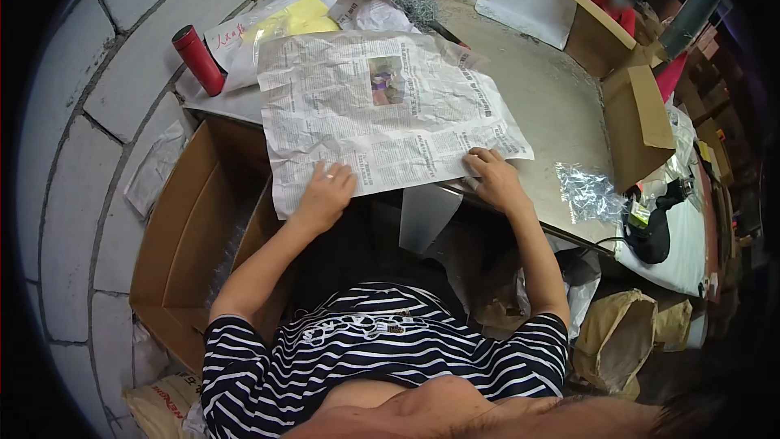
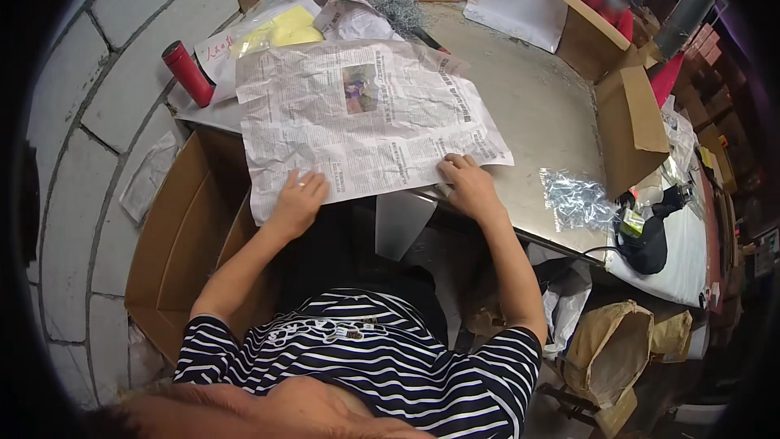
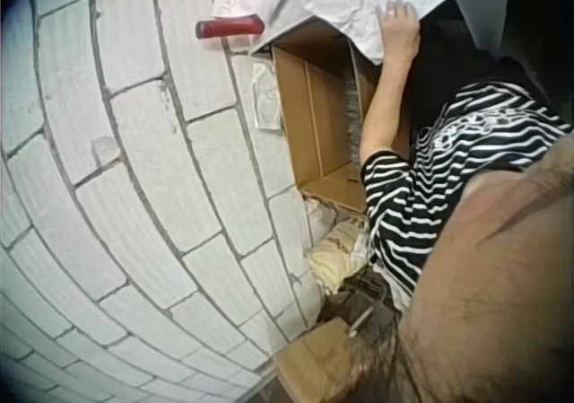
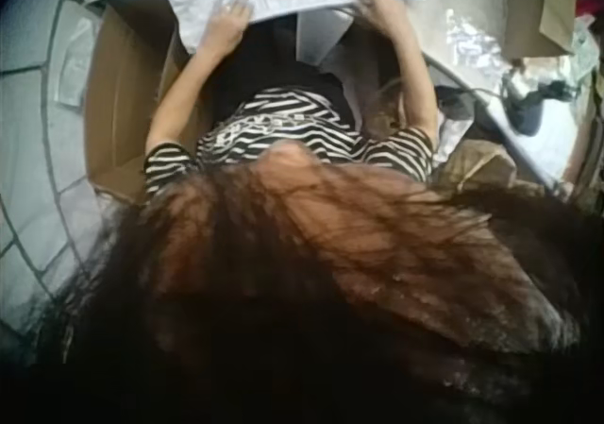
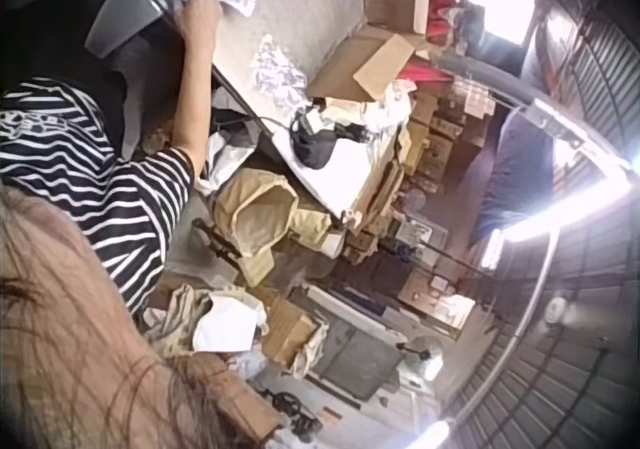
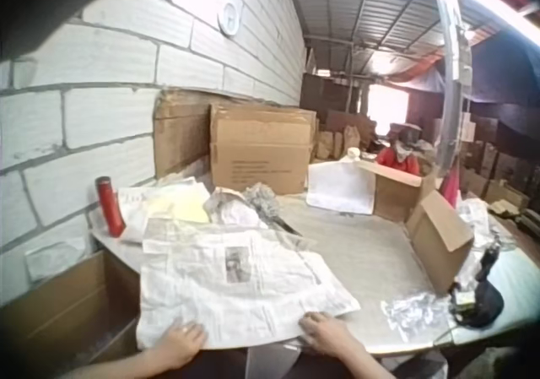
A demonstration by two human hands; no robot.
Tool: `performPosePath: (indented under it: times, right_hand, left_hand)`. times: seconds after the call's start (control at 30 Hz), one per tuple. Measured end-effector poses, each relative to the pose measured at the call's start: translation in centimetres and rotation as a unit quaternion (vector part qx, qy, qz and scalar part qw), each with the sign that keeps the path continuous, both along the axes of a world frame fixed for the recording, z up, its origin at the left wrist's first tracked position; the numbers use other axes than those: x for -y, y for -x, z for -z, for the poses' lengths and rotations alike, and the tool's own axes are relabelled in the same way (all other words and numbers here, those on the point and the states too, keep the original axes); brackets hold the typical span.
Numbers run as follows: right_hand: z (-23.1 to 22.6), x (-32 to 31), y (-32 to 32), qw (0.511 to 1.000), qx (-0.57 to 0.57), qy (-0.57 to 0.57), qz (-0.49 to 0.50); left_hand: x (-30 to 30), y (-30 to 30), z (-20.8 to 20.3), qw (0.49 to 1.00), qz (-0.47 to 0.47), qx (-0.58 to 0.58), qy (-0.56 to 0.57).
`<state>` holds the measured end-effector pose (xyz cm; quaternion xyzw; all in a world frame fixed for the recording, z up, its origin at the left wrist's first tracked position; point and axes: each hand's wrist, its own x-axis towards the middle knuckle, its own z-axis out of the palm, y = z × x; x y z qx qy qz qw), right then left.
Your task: Packing small metal components into plastic bags and organizing them into a cardboard shipping box.
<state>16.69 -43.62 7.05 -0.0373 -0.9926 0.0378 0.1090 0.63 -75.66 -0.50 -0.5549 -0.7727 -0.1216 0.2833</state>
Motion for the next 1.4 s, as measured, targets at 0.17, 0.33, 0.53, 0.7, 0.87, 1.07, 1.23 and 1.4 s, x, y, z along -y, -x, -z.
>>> performPosePath:
  times: [0.17,0.33,0.53,0.7,0.87,1.07,1.23,1.4]
  right_hand:
    - [0.3,-3.4,0.5,0.999,-0.025,0.031,-0.028]
    - [0.7,-10.8,-0.2,0.995,-0.043,0.091,0.007]
    - [1.2,-13.6,0.6,0.923,-0.023,0.380,0.061]
    - [2.1,-13.2,2.6,0.946,-0.038,0.255,0.196]
    - [3.7,-12.2,3.2,0.957,-0.130,0.168,0.195]
    - [3.9,-11.6,2.9,0.943,-0.148,0.189,0.230]
    - [3.9,-11.7,3.4,0.946,-0.140,0.193,0.218]
    - [3.2,-11.1,3.0,0.948,-0.134,0.180,0.224]
  left_hand:
    - [7.6,1.4,0.5,0.997,-0.035,0.038,-0.052]
    - [12.5,1.9,-0.2,0.975,-0.059,0.169,-0.128]
    - [14.2,3.8,2.3,0.840,-0.024,0.442,-0.314]
    - [13.3,4.3,4.0,0.786,-0.120,0.528,-0.297]
    - [12.9,4.5,5.5,0.827,-0.237,0.463,-0.212]
    - [12.3,2.7,2.9,0.885,-0.297,0.357,-0.042]
    - [6.9,-1.6,-2.0,0.962,-0.212,0.132,-0.111]
    - [-2.7,-3.3,-2.0,1.000,-0.027,-0.011,-0.003]
